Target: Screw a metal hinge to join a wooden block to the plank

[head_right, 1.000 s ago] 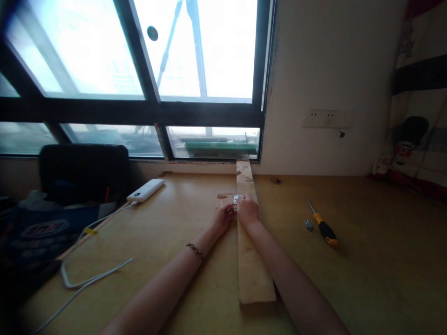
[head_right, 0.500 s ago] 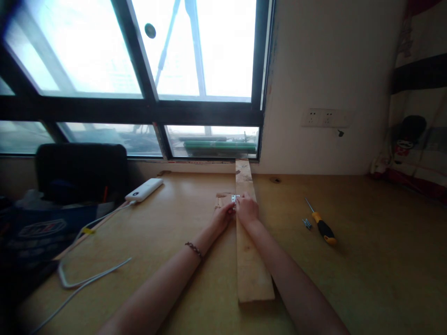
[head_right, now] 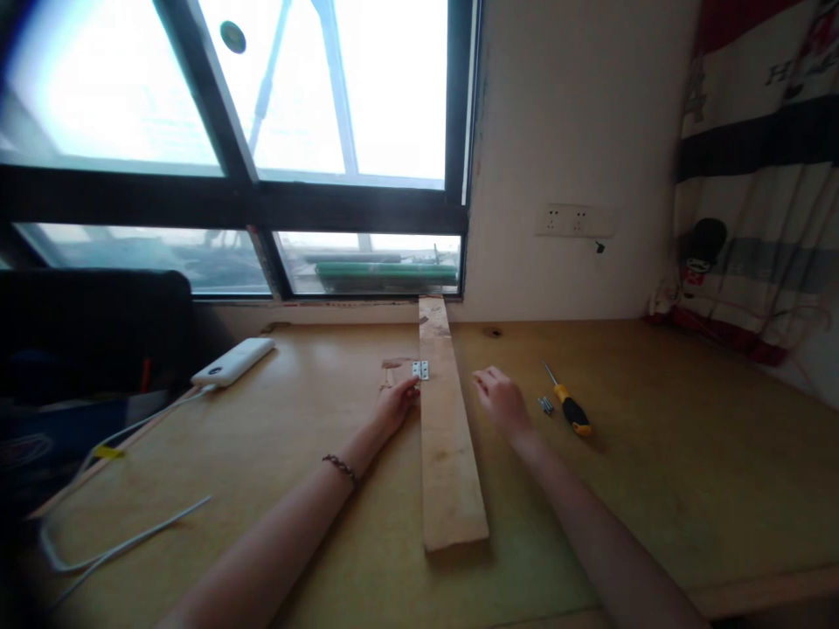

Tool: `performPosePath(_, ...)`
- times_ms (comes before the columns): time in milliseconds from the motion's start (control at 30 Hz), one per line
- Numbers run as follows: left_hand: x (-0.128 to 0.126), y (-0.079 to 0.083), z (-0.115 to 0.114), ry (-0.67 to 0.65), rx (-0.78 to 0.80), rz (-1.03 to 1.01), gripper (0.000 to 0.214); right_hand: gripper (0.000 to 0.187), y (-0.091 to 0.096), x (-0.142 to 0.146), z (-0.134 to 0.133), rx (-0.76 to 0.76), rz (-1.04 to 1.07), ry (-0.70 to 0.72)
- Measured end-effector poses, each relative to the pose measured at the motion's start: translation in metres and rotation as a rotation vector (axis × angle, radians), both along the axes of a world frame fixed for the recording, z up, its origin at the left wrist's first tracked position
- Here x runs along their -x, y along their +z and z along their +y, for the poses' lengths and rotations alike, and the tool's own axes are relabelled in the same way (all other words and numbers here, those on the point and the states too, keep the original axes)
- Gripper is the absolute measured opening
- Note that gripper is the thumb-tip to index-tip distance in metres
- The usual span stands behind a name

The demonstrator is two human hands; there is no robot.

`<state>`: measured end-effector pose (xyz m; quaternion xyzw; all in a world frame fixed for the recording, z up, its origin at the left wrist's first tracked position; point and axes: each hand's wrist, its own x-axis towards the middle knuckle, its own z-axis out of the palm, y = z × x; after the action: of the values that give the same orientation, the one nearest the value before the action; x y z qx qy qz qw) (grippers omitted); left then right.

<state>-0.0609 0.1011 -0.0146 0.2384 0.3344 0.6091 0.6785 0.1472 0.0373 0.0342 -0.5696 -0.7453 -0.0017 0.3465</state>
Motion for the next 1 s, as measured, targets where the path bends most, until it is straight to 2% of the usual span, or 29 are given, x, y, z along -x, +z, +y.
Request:
performPosePath(100, 0.000, 0.002, -0.001, 0.016, 0.018, 0.011, 0.022, 0.022, -0.013, -0.064, -0.011, 0.028, -0.063, -0.300)
performPosePath(167, 0.000, 0.003, -0.001, 0.016, 0.025, 0.011, 0.022, 0.017, -0.023, -0.095, -0.014, 0.143, -0.057, -0.405)
performPosePath(233, 0.000, 0.004, -0.001, 0.004, 0.026, 0.008, 0.021, 0.015, -0.029, -0.112, -0.014, 0.214, -0.077, -0.495)
performPosePath(467, 0.001, 0.000, 0.000, -0.017, 0.014, 0.023, 0.024, 0.016, -0.037, -0.105, -0.008, 0.351, -0.244, -0.611)
performPosePath(667, 0.001, -0.002, 0.002, -0.005, 0.015, 0.018, 0.025, 0.019, -0.043, -0.106, -0.004, 0.404, -0.273, -0.626)
performPosePath(867, 0.002, -0.005, 0.004, -0.019, 0.009, -0.003, 0.023, 0.019, -0.045, -0.106, -0.005, 0.259, -0.213, -0.600)
performPosePath(933, 0.002, -0.005, 0.004, -0.022, 0.008, -0.001, 0.024, 0.017, -0.045, -0.104, -0.005, 0.149, -0.106, -0.544)
performPosePath(1000, 0.002, -0.004, 0.003, -0.018, 0.009, 0.005, 0.024, 0.017, -0.043, -0.097, -0.004, 0.045, 0.107, -0.440)
